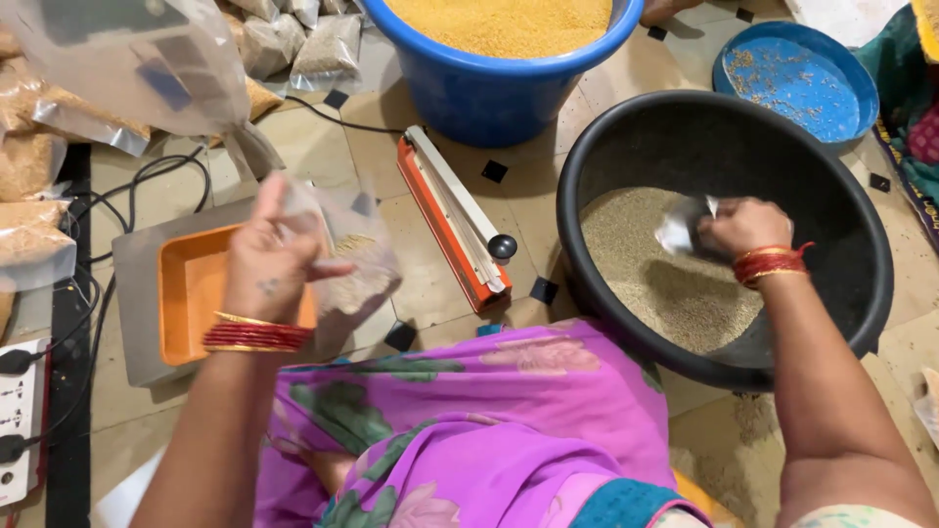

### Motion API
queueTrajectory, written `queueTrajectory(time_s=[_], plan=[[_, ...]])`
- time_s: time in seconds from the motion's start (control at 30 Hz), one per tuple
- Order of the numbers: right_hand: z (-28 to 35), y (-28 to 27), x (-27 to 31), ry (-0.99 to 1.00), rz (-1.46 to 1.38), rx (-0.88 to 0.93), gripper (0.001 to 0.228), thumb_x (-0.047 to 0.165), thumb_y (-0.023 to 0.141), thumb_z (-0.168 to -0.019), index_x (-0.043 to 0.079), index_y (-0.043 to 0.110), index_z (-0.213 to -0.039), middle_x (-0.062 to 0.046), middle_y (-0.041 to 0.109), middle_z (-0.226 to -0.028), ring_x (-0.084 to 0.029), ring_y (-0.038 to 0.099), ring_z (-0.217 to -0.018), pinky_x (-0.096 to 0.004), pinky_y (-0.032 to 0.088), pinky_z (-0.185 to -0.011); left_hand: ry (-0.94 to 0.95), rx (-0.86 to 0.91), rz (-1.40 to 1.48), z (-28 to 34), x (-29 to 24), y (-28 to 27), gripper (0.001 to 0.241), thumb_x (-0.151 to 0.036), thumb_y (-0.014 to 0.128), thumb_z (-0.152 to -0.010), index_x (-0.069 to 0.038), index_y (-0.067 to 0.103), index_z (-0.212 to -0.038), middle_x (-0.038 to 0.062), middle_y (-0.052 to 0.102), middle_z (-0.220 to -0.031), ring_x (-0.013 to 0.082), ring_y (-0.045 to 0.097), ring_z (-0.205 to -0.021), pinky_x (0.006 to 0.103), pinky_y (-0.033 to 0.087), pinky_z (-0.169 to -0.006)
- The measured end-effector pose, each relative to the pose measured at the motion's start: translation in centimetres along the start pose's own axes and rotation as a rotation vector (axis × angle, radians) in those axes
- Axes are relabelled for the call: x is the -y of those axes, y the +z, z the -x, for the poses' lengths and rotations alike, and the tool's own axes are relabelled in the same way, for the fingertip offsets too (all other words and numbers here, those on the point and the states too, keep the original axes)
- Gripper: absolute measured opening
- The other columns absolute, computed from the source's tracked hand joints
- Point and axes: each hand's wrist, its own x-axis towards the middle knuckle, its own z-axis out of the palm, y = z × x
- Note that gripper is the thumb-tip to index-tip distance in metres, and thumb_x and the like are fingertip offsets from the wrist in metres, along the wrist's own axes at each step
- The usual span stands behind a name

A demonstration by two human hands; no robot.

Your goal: Filling small plastic bags with grains from a large bin and weighing them.

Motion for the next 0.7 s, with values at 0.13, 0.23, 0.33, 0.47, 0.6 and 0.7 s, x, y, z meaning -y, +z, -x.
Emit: queueTrajectory(time_s=[0.13, 0.23, 0.33, 0.47, 0.6, 0.7], plan=[[-5.5, 11.4, -10.8, -0.099, 0.94, 0.487, 0.04, 0.045, 0.065, -0.088, 0.01, 0.079, -0.105, -0.014, 0.076, -0.118, -0.028, 0.077, -0.104, -0.04, 0.063, -0.084, 0.044, -0.127, -0.153, -2.9, -2.3, -1.6, 0.088, 0.02, 0.043, -0.084, 0.0, 0.021, -0.167, 0.017, 0.027, -0.173, 0.0152, 0.059, -0.082, 0.0358, 0.068, -0.071], [-4.2, 16.0, -9.0, 0.219, 0.039, 0.453, 0.038, 0.032, 0.084, -0.069, 0.002, 0.085, -0.091, -0.019, 0.081, -0.102, -0.031, 0.074, -0.09, -0.041, 0.058, -0.082, 0.121, -0.268, -0.19, -4.8, -2.0, -2.6, 0.087, 0.022, 0.042, -0.083, 0.002, 0.013, -0.163, 0.015, 0.014, -0.173, 0.0181, 0.074, -0.103, 0.0355, 0.065, -0.075], [-3.9, 17.0, -4.9, 0.289, -0.23, 0.404, 0.031, 0.026, 0.084, -0.068, 0.001, 0.084, -0.088, -0.019, 0.08, -0.094, -0.03, 0.073, -0.081, -0.04, 0.057, -0.076, 0.18, -0.373, -0.186, -5.4, 0.8, -4.2, 0.091, 0.023, 0.039, -0.081, 0.0, 0.008, -0.163, 0.015, 0.007, -0.172, 0.0203, 0.073, -0.111, 0.0355, 0.065, -0.075], [-3.7, 14.0, -4.0, 0.336, -0.533, 0.358, 0.023, 0.022, 0.078, -0.076, 0.002, 0.081, -0.087, -0.018, 0.076, -0.089, -0.028, 0.067, -0.073, -0.04, 0.053, -0.068, 0.094, -0.536, -0.129, -5.4, 9.6, -6.2, 0.097, 0.023, 0.043, -0.087, -0.01, 0.001, -0.168, 0.018, 0.026, -0.169, 0.0267, 0.068, -0.097, 0.0335, 0.068, -0.069], [-4.2, 10.5, -5.0, 0.196, -0.873, 0.176, 0.013, 0.015, 0.068, -0.086, 0.005, 0.076, -0.089, -0.006, 0.069, -0.082, -0.014, 0.054, -0.063, -0.029, 0.043, -0.057, 0.3, -0.675, -0.697, -3.6, 16.3, -7.8, 0.096, 0.017, 0.054, -0.078, -0.003, 0.014, -0.164, 0.016, 0.01, -0.172, 0.0375, 0.046, -0.145, 0.0435, 0.052, -0.1], [-4.6, 8.5, -5.7, 0.177, -1.141, 0.075, 0.006, 0.009, 0.071, -0.089, 0.007, 0.066, -0.084, -0.002, 0.063, -0.078, -0.008, 0.047, -0.057, -0.023, 0.036, -0.052, 0.393, -0.671, -0.98, -3.2, 17.8, -8.3, 0.1, 0.014, 0.061, -0.079, -0.001, 0.019, -0.168, 0.02, 0.016, -0.175, 0.0392, 0.027, -0.161, 0.0441, 0.037, -0.128]])
